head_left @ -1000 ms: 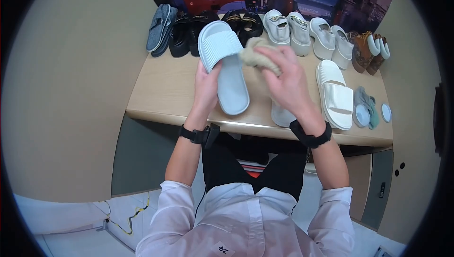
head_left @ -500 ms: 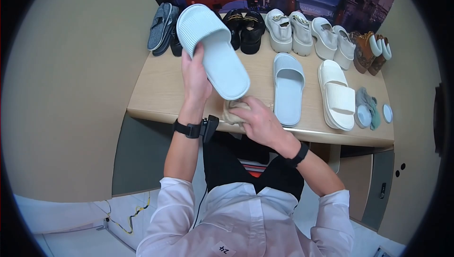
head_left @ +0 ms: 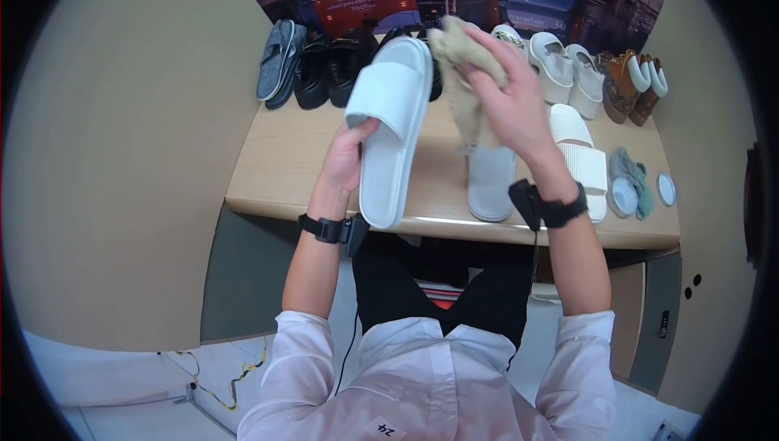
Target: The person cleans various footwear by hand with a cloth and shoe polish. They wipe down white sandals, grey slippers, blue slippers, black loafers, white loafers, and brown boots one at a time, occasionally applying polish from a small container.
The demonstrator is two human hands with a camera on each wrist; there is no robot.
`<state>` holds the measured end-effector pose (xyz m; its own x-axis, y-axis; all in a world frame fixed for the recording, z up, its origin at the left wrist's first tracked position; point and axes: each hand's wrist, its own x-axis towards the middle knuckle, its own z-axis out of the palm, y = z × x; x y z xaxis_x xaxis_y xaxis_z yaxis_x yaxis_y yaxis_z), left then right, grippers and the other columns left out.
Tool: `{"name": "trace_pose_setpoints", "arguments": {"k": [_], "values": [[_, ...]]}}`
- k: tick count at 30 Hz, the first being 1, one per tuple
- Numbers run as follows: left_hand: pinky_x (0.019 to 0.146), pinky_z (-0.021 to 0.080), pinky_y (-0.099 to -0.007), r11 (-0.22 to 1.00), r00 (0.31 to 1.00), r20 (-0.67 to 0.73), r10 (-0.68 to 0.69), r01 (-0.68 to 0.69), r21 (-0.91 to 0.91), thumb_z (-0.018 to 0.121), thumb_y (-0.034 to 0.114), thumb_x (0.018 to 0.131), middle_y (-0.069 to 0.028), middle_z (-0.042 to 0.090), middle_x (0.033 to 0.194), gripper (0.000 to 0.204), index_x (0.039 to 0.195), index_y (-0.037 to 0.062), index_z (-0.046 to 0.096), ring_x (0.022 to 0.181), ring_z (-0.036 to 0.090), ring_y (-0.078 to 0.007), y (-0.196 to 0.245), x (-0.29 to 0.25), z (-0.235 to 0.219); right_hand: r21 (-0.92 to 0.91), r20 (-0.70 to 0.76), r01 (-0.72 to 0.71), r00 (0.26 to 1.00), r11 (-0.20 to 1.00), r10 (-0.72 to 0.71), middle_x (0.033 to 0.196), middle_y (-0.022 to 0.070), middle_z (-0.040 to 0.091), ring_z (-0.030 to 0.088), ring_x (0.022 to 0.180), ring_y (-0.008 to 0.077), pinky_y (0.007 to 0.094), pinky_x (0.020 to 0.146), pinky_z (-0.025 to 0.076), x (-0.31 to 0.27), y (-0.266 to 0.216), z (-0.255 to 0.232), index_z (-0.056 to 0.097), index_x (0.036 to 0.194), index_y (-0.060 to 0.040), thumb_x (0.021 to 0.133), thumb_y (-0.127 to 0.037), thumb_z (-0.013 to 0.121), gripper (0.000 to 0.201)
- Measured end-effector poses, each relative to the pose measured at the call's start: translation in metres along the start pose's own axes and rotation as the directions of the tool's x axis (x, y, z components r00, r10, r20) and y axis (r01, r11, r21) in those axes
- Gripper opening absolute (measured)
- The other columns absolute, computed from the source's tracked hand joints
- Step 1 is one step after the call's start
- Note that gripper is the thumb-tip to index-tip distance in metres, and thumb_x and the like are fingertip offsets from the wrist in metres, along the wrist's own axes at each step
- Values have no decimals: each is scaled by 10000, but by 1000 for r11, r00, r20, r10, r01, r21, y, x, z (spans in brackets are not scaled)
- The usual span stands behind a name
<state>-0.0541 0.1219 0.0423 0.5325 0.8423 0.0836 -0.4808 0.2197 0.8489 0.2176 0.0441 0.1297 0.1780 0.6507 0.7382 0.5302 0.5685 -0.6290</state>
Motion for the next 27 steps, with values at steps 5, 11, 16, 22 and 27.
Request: {"name": "trace_pose_setpoints", "arguments": {"k": [5, 11, 16, 22, 27], "values": [[1036, 617, -430, 999, 999, -8, 47, -47, 13, 624, 207, 1123, -127, 694, 1410, 472, 1545, 19, 531, 1217, 726, -267, -5, 3, 15, -34, 9, 94, 996, 995, -94, 1252, 207, 649, 692, 1118, 394, 448, 992, 575, -19, 4, 38, 717, 1432, -100, 917, -63, 667, 519], [1009, 620, -440, 982, 965, -180, 190, -186, 40, 600, 270, 1153, -143, 712, 1335, 406, 1461, 6, 574, 1185, 735, -265, -6, 15, 13, 4, 73, -73, 995, 997, 73, 1279, 238, 618, 680, 1123, 440, 470, 959, 582, -107, -32, 62, 714, 1425, -85, 893, 18, 664, 543], [1040, 603, -464, 951, 871, -383, 308, -284, 118, 577, 241, 1163, -151, 706, 1340, 385, 1457, -8, 570, 1205, 723, -286, -8, 17, 20, -18, 83, -121, 989, 993, 122, 1284, 243, 610, 673, 1125, 435, 468, 963, 576, -141, -35, 55, 693, 1441, -79, 914, 1, 716, 534], [1132, 541, -490, 939, 862, -442, 250, -327, -105, 572, 137, 1152, -172, 585, 1501, 465, 1580, 46, 416, 1341, 634, -309, -27, 13, 13, -19, -100, -244, 965, 970, 241, 1252, 209, 645, 686, 1162, 382, 423, 979, 573, -130, -28, 66, 677, 1380, -48, 927, -121, 839, 486], [1197, 460, -540, 989, 945, -294, 144, -132, 62, 630, 280, 1142, -164, 527, 1572, 673, 1683, 84, 283, 1420, 572, -321, -14, -29, 31, 323, -39, -444, 876, 835, 481, 1194, 121, 777, 729, 1095, 176, 338, 974, 571, -95, -9, 38, 679, 1358, -18, 900, -89, 860, 498]]}}
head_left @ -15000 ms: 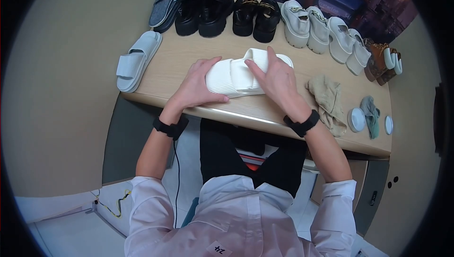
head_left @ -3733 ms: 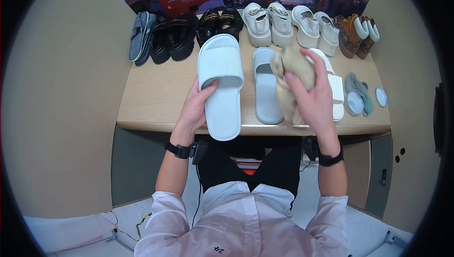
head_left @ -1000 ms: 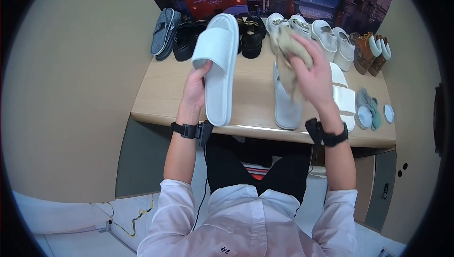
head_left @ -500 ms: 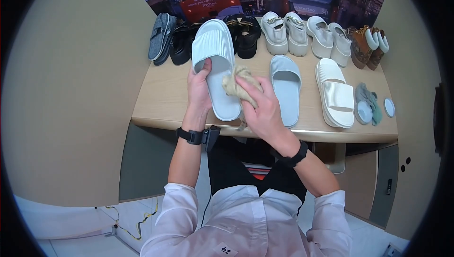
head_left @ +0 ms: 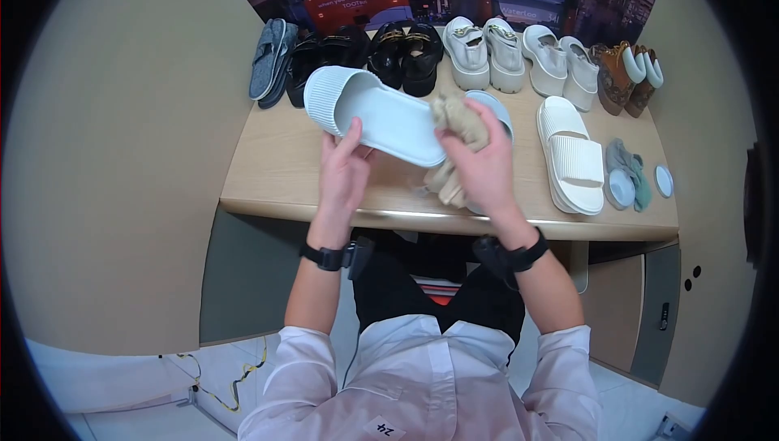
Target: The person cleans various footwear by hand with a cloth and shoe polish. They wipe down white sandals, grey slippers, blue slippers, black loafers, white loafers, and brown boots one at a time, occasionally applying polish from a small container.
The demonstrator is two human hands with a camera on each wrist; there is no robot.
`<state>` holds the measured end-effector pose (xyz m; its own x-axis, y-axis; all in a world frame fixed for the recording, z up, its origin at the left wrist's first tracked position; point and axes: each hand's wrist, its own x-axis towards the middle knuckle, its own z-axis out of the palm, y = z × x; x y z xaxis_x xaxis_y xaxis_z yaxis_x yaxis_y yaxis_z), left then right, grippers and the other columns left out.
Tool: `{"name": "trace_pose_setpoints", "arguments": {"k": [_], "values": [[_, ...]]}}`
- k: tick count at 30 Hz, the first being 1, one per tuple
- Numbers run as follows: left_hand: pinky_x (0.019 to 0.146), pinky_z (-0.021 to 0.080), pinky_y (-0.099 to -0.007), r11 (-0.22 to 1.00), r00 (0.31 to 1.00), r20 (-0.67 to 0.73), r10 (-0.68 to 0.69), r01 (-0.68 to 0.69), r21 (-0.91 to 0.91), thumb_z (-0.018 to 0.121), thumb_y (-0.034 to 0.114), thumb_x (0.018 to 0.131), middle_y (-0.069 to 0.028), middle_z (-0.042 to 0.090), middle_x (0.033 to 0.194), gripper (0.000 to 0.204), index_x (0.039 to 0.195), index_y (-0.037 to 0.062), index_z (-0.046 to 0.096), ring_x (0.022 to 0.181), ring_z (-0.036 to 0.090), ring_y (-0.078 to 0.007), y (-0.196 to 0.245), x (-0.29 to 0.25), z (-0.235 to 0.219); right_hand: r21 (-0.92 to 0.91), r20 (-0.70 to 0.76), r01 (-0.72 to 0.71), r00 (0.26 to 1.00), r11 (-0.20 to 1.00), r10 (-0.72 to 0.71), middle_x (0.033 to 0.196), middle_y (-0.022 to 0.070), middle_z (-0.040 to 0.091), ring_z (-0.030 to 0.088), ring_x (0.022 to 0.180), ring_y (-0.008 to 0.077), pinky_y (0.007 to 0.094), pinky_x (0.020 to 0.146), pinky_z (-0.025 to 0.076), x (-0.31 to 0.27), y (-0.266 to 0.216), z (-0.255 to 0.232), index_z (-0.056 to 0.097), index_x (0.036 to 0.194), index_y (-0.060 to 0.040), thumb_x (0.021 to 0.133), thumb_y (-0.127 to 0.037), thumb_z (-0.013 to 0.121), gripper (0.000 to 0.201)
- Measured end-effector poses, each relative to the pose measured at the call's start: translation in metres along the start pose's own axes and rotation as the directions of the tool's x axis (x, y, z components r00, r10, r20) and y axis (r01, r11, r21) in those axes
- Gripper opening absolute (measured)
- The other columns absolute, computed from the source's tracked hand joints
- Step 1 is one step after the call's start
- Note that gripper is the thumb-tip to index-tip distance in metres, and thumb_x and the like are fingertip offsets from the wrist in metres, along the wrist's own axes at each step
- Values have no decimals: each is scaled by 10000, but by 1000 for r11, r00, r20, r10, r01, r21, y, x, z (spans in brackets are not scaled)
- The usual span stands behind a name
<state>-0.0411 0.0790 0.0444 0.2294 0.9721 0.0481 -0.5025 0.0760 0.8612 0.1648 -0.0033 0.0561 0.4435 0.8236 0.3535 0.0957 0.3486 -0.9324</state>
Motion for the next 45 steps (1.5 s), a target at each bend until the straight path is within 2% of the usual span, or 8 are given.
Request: {"name": "trace_pose_setpoints", "arguments": {"k": [4, 6, 7, 11, 14, 20, 30, 45], "values": [[1307, 316, -497, 958, 940, -220, 261, -224, 178, 650, 475, 1111, -116, 426, 1722, 772, 1729, 141, 329, 1587, 414, -343, 27, 21, -52, -45, 324, -52, 944, 998, 63, 1182, 75, 782, 715, 1084, 130, 310, 973, 573, 46, -30, -40, 707, 1362, -27, 901, -51, 821, 475], [1297, 330, -507, 681, 933, 178, 314, -352, 642, 718, 449, 1073, -157, 454, 1712, 795, 1705, 99, 386, 1575, 438, -315, 55, 37, -64, -120, 461, -42, 883, 992, 93, 1184, 62, 781, 715, 1083, 124, 305, 976, 570, 60, -39, -48, 715, 1362, -36, 905, -50, 805, 467], [1292, 338, -513, 449, 895, 365, 255, -444, 776, 752, 436, 1053, -177, 467, 1707, 807, 1693, 78, 415, 1570, 450, -301, 67, 43, -62, -155, 529, -28, 842, 988, 107, 1185, 56, 781, 715, 1083, 121, 302, 977, 569, 65, -42, -48, 718, 1363, -41, 907, -50, 797, 463], [1157, 483, -372, 398, 738, 464, -491, -284, 872, 781, 431, 1027, -150, 722, 1422, 610, 1476, 35, 669, 1330, 653, -214, 94, 42, -16, -134, 601, 66, 798, 989, 28, 1249, 25, 748, 691, 1124, 109, 296, 998, 566, 74, -37, -33, 687, 1410, -42, 928, -2, 773, 491], [1049, 549, -353, 354, 711, 395, -582, -215, 910, 793, 386, 1031, -100, 774, 1296, 543, 1408, 7, 703, 1157, 715, -168, 80, 45, -1, -90, 467, 144, 880, 985, -86, 1243, 47, 752, 702, 1134, 133, 316, 1002, 568, 73, -30, -24, 700, 1405, -54, 940, -44, 773, 470], [997, 564, -302, 886, 928, 327, -177, 6, 463, 736, 292, 1101, -77, 768, 1284, 463, 1434, -22, 665, 1124, 708, -112, 36, 51, -6, -335, 207, 446, 894, 830, -397, 1229, 189, 696, 707, 1109, 397, 431, 977, 574, 39, 3, 11, 707, 1447, -90, 951, -141, 813, 510], [944, 603, -353, 990, 999, 25, 22, -25, 136, 705, 286, 1121, -116, 754, 1248, 427, 1376, -49, 638, 1107, 735, -170, 13, 49, -3, -344, 225, 447, 893, 826, -390, 1313, 243, 621, 698, 1114, 454, 471, 963, 578, -8, 25, 40, 672, 1455, -26, 927, -51, 785, 541], [1129, 542, -631, 901, 944, -293, -154, 12, -434, 382, 202, 1170, -229, 656, 1450, 427, 1448, -41, 596, 1317, 660, -384, 6, 56, -36, -427, 418, 545, 826, 721, -377, 1340, 256, 597, 674, 1167, 438, 479, 982, 588, -66, 44, 57, 636, 1536, -92, 758, 74, 781, 808]]}}
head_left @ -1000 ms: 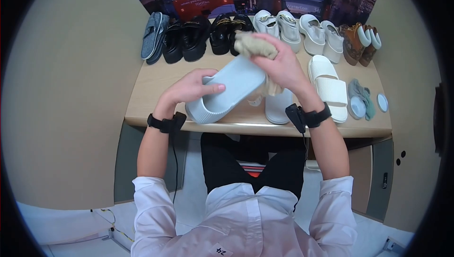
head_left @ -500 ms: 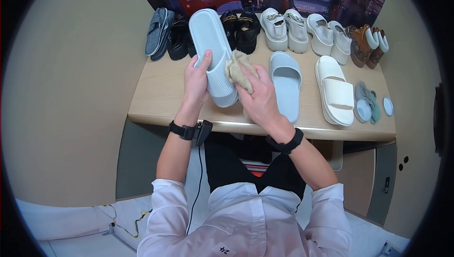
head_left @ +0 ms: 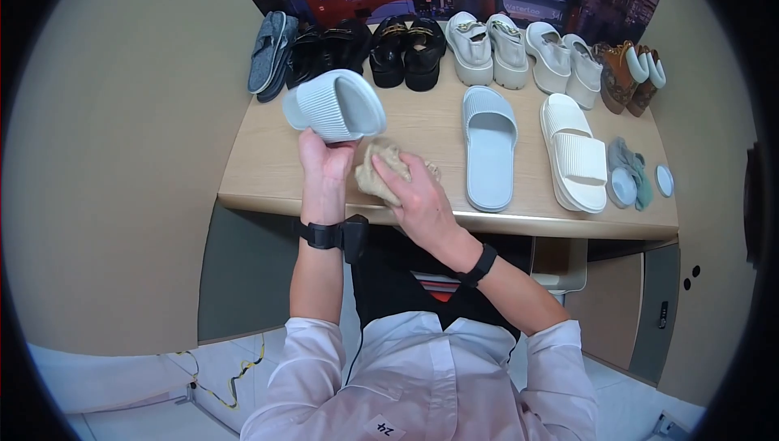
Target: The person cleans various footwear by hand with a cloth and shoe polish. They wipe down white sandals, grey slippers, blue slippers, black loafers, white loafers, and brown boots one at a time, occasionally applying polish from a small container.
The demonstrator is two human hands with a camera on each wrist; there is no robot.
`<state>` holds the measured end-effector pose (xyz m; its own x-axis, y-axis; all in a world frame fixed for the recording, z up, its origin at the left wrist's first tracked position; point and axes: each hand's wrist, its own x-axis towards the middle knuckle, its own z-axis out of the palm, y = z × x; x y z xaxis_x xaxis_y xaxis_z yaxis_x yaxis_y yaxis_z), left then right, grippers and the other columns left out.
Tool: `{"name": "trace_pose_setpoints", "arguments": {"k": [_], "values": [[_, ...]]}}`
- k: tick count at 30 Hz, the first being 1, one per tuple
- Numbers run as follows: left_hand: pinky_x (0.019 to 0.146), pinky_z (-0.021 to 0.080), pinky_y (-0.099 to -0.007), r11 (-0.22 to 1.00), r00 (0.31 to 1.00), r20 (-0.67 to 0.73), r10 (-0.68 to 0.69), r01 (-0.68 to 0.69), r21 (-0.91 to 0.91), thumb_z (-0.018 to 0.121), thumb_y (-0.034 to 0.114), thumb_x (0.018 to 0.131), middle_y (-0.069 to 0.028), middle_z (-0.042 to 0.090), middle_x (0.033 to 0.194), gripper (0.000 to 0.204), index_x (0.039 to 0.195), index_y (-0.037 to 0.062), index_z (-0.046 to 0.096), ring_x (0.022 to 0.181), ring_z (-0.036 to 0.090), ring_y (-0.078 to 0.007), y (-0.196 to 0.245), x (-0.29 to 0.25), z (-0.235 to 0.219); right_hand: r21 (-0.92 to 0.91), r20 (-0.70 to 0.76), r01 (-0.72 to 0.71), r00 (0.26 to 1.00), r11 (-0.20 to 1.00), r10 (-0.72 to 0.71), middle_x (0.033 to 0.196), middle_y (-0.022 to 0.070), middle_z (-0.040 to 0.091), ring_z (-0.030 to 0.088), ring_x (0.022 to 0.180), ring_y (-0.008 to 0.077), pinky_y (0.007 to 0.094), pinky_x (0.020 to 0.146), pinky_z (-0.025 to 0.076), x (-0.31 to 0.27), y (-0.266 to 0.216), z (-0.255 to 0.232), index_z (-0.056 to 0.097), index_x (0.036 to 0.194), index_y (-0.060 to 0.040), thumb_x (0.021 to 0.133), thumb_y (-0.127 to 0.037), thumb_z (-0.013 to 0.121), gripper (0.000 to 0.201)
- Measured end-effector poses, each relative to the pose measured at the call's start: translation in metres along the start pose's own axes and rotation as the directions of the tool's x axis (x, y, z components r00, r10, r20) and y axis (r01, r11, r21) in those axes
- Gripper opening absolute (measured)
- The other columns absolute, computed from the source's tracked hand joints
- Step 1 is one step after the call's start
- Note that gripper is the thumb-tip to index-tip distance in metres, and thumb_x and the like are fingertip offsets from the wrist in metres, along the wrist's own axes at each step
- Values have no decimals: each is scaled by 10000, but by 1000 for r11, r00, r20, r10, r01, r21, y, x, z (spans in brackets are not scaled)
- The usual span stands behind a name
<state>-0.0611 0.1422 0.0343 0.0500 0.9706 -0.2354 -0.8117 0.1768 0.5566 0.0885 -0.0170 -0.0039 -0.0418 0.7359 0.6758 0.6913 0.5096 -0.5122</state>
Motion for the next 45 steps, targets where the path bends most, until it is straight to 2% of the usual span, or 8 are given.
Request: {"name": "trace_pose_setpoints", "arguments": {"k": [8, 18, 21, 24, 27, 31, 34, 45], "values": [[1073, 556, -505, 985, 994, 34, 103, -107, 132, 446, 163, 1152, -173, 687, 1324, 355, 1380, -45, 621, 1214, 666, -289, 16, -19, -9, 115, -84, -344, 931, 932, 354, 1214, 235, 697, 731, 1110, 405, 429, 953, 594, 21, -1, -97, 736, 1387, -27, 898, -210, 870, 539], [1016, 573, -451, 939, 938, 161, -307, 272, 209, 470, 418, 1186, -196, 685, 1352, 546, 1449, -53, 559, 1203, 690, -295, -18, -100, 2, 555, 159, -610, 745, 565, 647, 947, 141, 800, 748, 856, 160, 354, 799, 583, 57, 28, -71, 791, 1117, 32, 964, -387, 842, 448], [873, 589, -367, 748, 754, 328, -569, 309, 588, 612, 491, 1133, -191, 720, 1330, 572, 1384, -22, 648, 1031, 742, -272, 26, -86, -45, 553, 160, -613, 743, 565, 650, 980, 102, 807, 740, 819, 140, 333, 748, 581, 84, 46, -94, 804, 1116, 13, 971, -378, 825, 417], [859, 576, -336, 295, 971, 237, -25, -219, 930, 747, 348, 1075, -170, 720, 1334, 484, 1387, -15, 677, 1034, 733, -231, 41, -92, -60, 509, 282, -684, 706, 522, 650, 1016, 99, 804, 753, 835, 148, 321, 745, 598, 106, 57, -116, 795, 1152, 31, 974, -384, 814, 452], [876, 584, -322, -221, 680, 669, 300, -632, 742, 820, 235, 1016, -173, 715, 1348, 524, 1443, -13, 645, 1048, 728, -192, 49, -86, -37, 385, 491, -802, 597, 457, 634, 1072, 112, 799, 785, 901, 182, 319, 785, 629, 122, 70, -122, 760, 1234, 53, 962, -427, 820, 555], [960, 605, -343, 195, 862, 482, -160, -451, 871, 835, 211, 1003, -155, 730, 1317, 591, 1495, -12, 594, 1114, 726, -161, 50, -60, -20, 361, 601, -855, 519, 373, 607, 1083, 129, 799, 795, 906, 188, 314, 783, 642, 126, 82, -108, 730, 1266, 77, 965, -414, 823, 583], [1020, 579, -329, 382, 842, 430, -326, -298, 875, 806, 155, 1025, -128, 754, 1302, 556, 1505, -22, 587, 1151, 716, -152, 38, -42, -16, 361, 548, -850, 526, 383, 651, 1052, 146, 804, 797, 856, 196, 314, 751, 646, 123, 79, -101, 734, 1241, 90, 961, -437, 833, 605], [769, 617, -335, 222, 956, 287, -57, -268, 937, 826, 252, 994, -147, 788, 1004, 456, 1259, -64, 632, 864, 769, -199, 4, -11, -49, 403, 140, -641, 749, 653, 648, 1030, 32, 794, 742, 897, 101, 285, 810, 600, 97, 48, -188, 780, 1270, -22, 1048, -346, 785, 393]]}}
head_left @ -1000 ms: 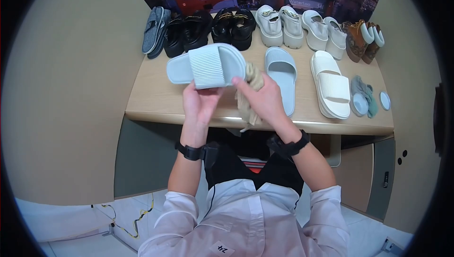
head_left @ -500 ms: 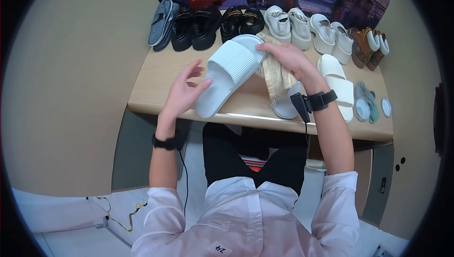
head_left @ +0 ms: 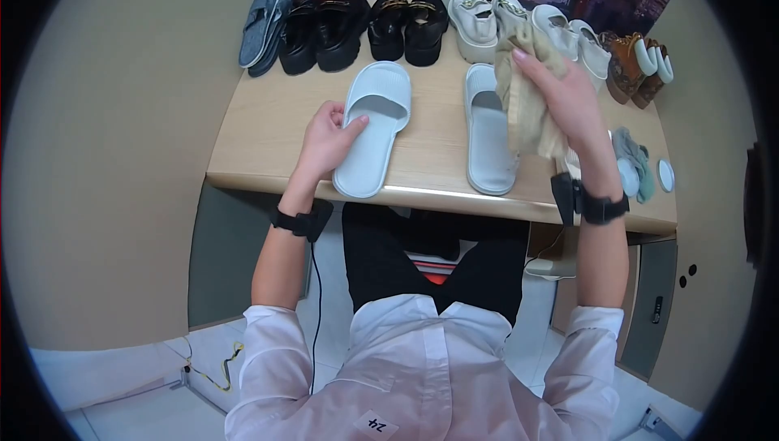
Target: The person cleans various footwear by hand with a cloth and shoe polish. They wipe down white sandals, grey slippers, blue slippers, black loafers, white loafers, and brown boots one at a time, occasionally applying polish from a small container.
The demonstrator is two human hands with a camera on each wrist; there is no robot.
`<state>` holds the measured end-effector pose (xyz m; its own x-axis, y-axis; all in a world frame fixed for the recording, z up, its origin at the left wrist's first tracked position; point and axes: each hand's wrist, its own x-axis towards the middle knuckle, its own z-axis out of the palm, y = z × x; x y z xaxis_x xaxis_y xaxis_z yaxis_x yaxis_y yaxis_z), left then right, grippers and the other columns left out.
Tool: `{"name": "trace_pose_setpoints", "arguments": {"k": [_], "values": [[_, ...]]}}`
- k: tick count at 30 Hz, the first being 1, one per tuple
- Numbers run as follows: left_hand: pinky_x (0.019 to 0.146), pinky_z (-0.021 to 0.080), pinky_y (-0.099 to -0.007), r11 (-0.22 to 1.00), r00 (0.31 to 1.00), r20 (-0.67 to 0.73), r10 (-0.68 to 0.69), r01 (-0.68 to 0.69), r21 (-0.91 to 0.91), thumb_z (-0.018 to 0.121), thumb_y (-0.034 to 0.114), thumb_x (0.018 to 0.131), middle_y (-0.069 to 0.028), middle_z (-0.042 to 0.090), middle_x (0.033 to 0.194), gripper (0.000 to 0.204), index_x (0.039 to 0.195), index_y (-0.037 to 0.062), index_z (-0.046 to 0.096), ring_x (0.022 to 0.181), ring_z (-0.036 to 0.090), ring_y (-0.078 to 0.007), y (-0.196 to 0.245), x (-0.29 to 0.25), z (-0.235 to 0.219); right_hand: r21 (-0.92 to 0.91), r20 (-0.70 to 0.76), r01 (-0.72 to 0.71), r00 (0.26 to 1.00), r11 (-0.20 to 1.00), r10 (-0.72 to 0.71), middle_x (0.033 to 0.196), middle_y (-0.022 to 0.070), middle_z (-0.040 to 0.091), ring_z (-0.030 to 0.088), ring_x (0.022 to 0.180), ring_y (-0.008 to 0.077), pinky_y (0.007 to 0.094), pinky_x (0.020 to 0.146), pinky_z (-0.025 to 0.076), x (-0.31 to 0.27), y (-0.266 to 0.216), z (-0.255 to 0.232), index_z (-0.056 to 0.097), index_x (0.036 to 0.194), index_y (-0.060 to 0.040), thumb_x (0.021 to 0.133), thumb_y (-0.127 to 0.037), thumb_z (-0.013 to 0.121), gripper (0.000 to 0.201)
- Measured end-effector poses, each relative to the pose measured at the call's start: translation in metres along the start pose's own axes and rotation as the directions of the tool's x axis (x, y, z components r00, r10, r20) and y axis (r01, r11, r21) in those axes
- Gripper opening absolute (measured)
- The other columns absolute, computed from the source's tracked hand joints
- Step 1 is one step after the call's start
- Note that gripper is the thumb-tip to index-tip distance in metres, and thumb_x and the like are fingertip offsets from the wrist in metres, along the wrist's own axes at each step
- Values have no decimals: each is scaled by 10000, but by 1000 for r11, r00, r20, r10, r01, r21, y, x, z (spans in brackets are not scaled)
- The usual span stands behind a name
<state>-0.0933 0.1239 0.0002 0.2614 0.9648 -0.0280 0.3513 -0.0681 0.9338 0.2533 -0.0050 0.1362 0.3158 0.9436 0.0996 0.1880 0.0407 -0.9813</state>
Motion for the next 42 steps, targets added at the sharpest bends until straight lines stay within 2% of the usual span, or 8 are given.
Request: {"name": "trace_pose_setpoints", "arguments": {"k": [7, 25, 28, 31, 33, 35, 38, 42], "values": [[848, 613, -493, 680, 992, -118, 45, 56, 731, 683, 635, 978, -268, 778, 889, 716, 1012, -74, 773, 881, 783, -429, 30, -2, 12, 149, -42, -8, 999, 989, 14, 1072, 34, 802, 736, 920, 87, 278, 845, 599, -33, 9, -16, 765, 1285, 4, 1051, -315, 792, 397], [903, 613, -491, 548, 996, -23, -87, 67, 834, 683, 632, 998, -271, 802, 986, 712, 1072, -65, 811, 953, 784, -447, 57, 24, 20, 141, -4, -79, 997, 987, 80, 1076, 54, 798, 724, 929, 87, 278, 847, 592, -62, 43, -21, 747, 1302, 28, 1035, -330, 801, 449], [873, 609, -449, 737, 825, -70, 561, -459, 496, 771, 507, 984, -202, 790, 1013, 595, 1179, -56, 767, 921, 766, -385, 62, 18, 8, 205, -61, -47, 996, 978, 61, 1082, 57, 801, 732, 937, 90, 277, 847, 598, -67, 48, -37, 745, 1310, 28, 1041, -325, 796, 447], [880, 593, -402, 905, 918, 31, 396, -396, 153, 813, 405, 972, -173, 753, 1111, 546, 1298, -21, 713, 952, 733, -329, 122, -8, 56, 308, -81, -14, 996, 951, 40, 1106, 67, 806, 745, 962, 94, 277, 850, 606, -63, 45, -40, 745, 1307, 33, 1058, -307, 781, 423], [928, 581, -391, 843, 924, 171, 342, -382, 378, 799, 424, 988, -165, 752, 1160, 578, 1304, -49, 704, 1077, 727, -256, 127, -6, 95, 352, -118, -12, 991, 936, 57, 1116, 72, 806, 746, 965, 95, 275, 852, 606, -62, 40, -40, 745, 1304, 35, 1063, -298, 777, 412], [997, 577, -452, 626, 897, 272, 349, -439, 645, 791, 522, 961, -250, 748, 1212, 700, 1281, -94, 693, 1139, 735, -378, 115, -7, 131, 334, -131, 14, 991, 942, 32, 1112, 74, 803, 749, 949, 101, 281, 846, 609, -66, 35, -38, 743, 1301, 33, 1062, -288, 779, 402], [1053, 558, -502, 628, 924, 375, 68, -332, 704, 777, 595, 940, -331, 718, 1293, 790, 1254, -124, 682, 1228, 697, -468, 112, 7, 162, 300, -135, 11, 990, 954, 31, 1110, 70, 801, 749, 942, 103, 285, 843, 609, -72, 34, -39, 742, 1306, 28, 1063, -289, 780, 401], [1055, 553, -519, 656, 956, 282, 80, -264, 708, 721, 492, 1007, -335, 733, 1240, 653, 1243, -114, 666, 1210, 703, -485, 102, 18, 179, 304, -120, -8, 992, 953, 46, 1110, 62, 800, 743, 942, 99, 284, 844, 605, -77, 39, -44, 742, 1314, 28, 1063, -287, 783, 405]]}}
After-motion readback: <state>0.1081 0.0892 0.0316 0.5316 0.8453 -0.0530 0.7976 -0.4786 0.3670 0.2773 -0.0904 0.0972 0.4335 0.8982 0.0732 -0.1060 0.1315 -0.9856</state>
